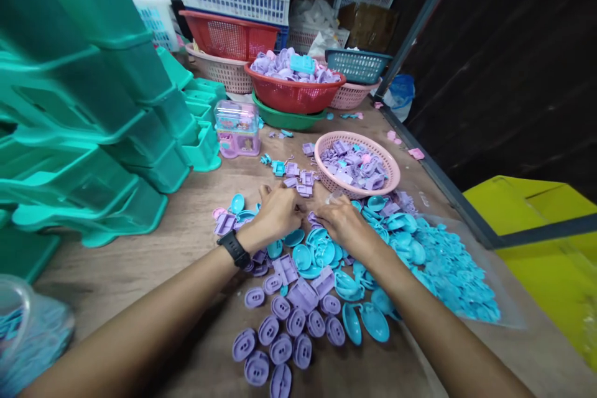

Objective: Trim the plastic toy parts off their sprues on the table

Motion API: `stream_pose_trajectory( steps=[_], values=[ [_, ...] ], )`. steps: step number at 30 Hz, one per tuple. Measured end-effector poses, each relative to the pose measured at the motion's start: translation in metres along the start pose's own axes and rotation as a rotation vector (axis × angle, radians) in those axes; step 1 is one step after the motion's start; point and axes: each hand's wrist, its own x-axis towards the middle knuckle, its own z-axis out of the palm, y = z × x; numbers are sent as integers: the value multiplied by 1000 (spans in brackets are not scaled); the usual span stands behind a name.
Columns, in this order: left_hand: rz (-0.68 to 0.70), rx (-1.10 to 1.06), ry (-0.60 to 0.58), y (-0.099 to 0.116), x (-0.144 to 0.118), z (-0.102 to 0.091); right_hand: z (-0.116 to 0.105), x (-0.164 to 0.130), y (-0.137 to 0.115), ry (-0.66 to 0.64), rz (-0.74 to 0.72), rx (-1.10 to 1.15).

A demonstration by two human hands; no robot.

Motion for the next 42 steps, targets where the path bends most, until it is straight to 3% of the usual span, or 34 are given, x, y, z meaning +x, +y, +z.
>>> stream_pose_trajectory(
  steps=[4,9,15,21,26,32,38,42],
  values=[
    [130,25,-49,3,2,0,-4,3,-2,-22,74,110],
    [112,85,-68,6,-1,4,-10,5,-4,-38,241,269],
    [119,72,9,6,-3,14,-12,-4,-10,-24,252,245],
    [139,69,27,8,7,16,-21,-19,-25,173,426,171],
    [137,136,65,2,11,11,-10,-15,-50,61,549,86],
    [356,81,-31,-5,9,10,-4,-5,-68,-41,728,6],
    [258,224,65,-3,13,1,5,-6,-71,54,739,-84],
    [423,193,-15,13,29,1,-1,-16,-58,186,786,70]
  ],
)
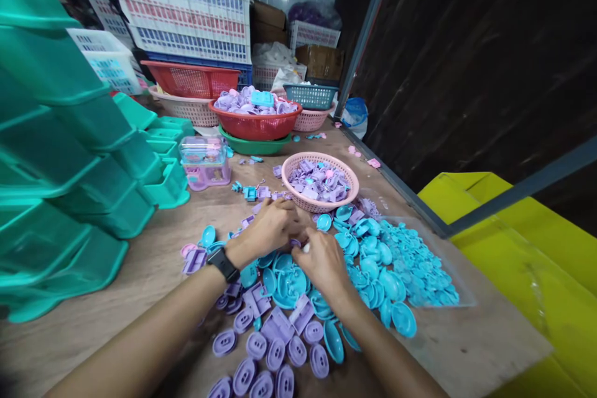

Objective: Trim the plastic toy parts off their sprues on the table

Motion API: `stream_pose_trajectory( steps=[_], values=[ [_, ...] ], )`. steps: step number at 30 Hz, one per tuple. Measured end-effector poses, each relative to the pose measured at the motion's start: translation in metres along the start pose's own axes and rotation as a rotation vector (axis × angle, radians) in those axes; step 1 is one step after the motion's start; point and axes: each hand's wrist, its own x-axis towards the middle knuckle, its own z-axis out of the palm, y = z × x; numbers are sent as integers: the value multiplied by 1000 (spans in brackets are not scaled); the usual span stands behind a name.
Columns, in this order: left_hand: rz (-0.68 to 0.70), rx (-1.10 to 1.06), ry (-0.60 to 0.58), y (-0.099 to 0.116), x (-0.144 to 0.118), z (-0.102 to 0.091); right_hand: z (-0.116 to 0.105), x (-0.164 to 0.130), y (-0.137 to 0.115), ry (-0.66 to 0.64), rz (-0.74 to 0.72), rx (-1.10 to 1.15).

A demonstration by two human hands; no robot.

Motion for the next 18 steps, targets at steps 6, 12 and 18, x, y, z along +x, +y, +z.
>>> stream_pose_trajectory(
  steps=[6,12,18],
  values=[
    [119,26,-165,16,31,18,-44,4,52,117,216,575],
    [106,48,-146,19,21,21,-63,-5,68,-21,293,731],
    [29,52,-115,10,-12,10,-55,-3,51,-189,363,828]
  ],
)
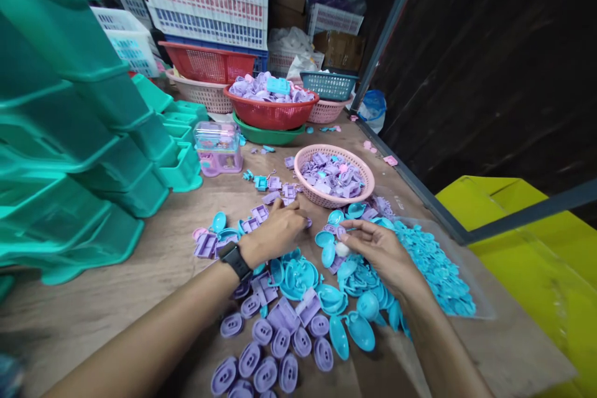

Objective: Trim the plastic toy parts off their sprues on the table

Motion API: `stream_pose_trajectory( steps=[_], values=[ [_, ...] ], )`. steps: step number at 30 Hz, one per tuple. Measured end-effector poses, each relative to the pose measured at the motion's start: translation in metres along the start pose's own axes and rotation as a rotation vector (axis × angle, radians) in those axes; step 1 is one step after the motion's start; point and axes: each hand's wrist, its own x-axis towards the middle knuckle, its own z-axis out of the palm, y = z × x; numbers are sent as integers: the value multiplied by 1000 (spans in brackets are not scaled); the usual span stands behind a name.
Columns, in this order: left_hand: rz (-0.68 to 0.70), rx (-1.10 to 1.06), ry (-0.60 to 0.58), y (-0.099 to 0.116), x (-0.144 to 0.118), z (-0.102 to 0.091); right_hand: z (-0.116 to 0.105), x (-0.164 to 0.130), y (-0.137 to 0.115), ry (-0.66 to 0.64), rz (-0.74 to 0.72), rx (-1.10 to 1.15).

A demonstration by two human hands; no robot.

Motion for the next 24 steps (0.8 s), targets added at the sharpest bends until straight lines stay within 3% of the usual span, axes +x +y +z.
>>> stream_pose_trajectory(
  steps=[4,8,12,24],
  values=[
    [-41,-72,41,-8,-12,4,16,14,-5,-67,-54,-84],
    [-222,-116,134,-10,-10,9,30,33,-3,-80,-212,-268],
    [-320,-154,99,-9,-6,13,42,45,2,-33,-323,-482],
    [-365,-196,183,-5,-4,25,62,55,7,11,-309,-736]
  ],
)
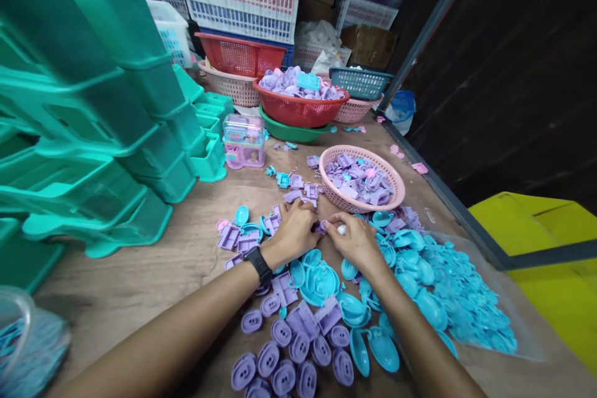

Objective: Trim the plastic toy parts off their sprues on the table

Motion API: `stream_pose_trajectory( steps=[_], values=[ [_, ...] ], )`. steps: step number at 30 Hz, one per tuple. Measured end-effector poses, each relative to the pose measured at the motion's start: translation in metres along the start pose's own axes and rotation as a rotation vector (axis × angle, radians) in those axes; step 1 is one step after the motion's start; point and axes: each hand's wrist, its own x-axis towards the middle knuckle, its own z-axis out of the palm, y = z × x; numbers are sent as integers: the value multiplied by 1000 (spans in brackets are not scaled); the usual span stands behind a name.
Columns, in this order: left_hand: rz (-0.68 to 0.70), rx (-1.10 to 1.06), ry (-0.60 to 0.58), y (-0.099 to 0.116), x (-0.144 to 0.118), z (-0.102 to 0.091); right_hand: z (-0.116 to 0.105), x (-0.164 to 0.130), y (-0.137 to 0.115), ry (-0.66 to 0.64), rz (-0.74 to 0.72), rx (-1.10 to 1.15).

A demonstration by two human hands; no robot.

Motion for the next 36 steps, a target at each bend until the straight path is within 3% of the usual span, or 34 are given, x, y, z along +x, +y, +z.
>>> stream_pose_trajectory(
  steps=[4,12,16,21,26,31,36],
  values=[
    [1,-28,6,1,-1,-1,3,0,-3,-5,-9,-80],
    [-6,-35,-34,3,-3,-6,12,-6,-9,109,-195,-230],
    [11,-32,-57,3,-1,-9,13,-6,-10,138,-165,-237],
    [-1,-11,-89,0,2,-17,3,-1,-5,34,-46,-6],
    [-32,-3,-109,-3,1,-24,0,4,1,69,64,232],
    [-23,-214,3,-1,-1,-26,-9,3,-5,-16,223,587],
    [65,-393,97,4,0,-29,-24,-5,-16,-43,280,719]
  ],
)
